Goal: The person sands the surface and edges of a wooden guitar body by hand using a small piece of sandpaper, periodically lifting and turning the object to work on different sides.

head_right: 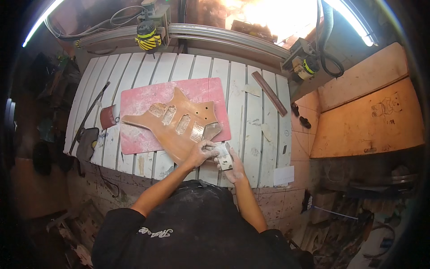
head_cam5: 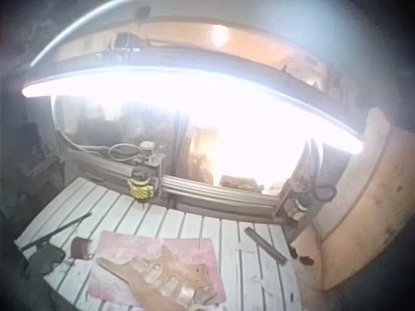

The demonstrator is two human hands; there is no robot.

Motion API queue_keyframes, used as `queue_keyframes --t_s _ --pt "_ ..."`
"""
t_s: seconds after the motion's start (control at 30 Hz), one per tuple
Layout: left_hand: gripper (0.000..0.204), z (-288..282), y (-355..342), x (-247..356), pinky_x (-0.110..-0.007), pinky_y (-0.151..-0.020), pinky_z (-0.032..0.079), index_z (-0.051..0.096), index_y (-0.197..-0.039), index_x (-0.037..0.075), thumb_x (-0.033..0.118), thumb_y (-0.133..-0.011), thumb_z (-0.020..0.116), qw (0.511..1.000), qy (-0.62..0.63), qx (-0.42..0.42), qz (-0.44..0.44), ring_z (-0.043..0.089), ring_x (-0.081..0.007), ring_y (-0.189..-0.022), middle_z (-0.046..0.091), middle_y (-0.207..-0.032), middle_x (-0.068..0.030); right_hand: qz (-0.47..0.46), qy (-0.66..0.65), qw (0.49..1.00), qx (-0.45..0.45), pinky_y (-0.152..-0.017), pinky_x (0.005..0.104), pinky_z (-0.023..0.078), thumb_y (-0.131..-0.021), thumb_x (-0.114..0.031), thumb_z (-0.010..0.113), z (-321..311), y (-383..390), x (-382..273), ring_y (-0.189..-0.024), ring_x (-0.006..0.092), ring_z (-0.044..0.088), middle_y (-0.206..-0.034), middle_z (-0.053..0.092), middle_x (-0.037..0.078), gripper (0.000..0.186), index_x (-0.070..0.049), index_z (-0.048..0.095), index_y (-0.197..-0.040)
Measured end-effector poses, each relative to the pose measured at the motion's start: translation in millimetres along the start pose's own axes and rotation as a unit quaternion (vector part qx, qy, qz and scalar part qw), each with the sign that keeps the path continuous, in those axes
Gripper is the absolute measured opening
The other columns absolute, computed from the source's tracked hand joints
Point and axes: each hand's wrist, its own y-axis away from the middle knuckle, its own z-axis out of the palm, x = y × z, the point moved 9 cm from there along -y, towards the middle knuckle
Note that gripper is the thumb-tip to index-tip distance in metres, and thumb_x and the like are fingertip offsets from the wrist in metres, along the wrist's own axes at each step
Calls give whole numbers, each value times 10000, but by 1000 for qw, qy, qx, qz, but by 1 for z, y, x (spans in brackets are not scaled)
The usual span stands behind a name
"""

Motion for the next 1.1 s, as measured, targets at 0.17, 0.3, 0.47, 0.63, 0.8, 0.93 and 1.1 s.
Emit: queue_keyframes --t_s 0.17,0.3,0.47,0.63,0.8,0.93,1.1 --pt "358 -9 3 25 -276 -651 523 706 -1017 10 209 -772 874 975 -214 10 60 599 -109 -725 676 -888 -52 15 -24 1000 6 -650 348 550 -1056 -383 521 3 6 -3 -872 225 669 -1058 668 81 395 -85 529 -1316" --pt "347 -26 -9 73 -334 -749 528 725 -973 34 299 -784 845 911 -396 44 110 642 -188 -825 682 -913 -97 -45 229 967 103 -731 366 548 -1033 -311 591 -29 -19 -25 -916 218 665 -1054 662 76 333 -93 571 -1284" --pt "652 -94 -27 107 -534 -1112 343 621 -1279 79 494 -800 775 712 -620 263 199 449 -386 -1337 554 -1374 -208 -369 604 664 243 -935 442 488 -901 -261 732 21 -38 -94 -1073 335 631 -1151 657 134 285 -64 694 -1103" --pt "810 -100 -31 116 -560 -1175 270 521 -1425 94 560 -801 742 703 -634 264 186 377 -432 -1397 447 -1507 -220 -430 693 532 228 -950 498 458 -851 -220 752 34 -51 -88 -1125 371 594 -1219 633 145 269 -128 724 -1102" --pt "822 -102 -32 118 -559 -1188 255 536 -1432 99 579 -795 736 701 -636 271 173 375 -437 -1399 454 -1506 -218 -448 724 497 168 -913 527 446 -833 -179 732 69 -30 -35 -1107 391 575 -1192 628 169 203 -171 753 -1034" --pt "811 -102 -31 116 -547 -1202 238 531 -1440 104 566 -802 724 696 -639 274 179 370 -413 -1408 453 -1512 -211 -356 754 509 214 -931 519 436 -870 -216 698 29 -64 -70 -1106 397 554 -1188 622 171 167 -129 737 -1006" --pt "810 -100 -36 121 -536 -1218 216 519 -1454 102 552 -807 709 705 -642 262 149 355 -398 -1425 435 -1528 -215 -333 761 470 300 -956 525 425 -887 -220 684 33 -47 -49 -1126 393 541 -1228 598 170 145 -131 734 -991"
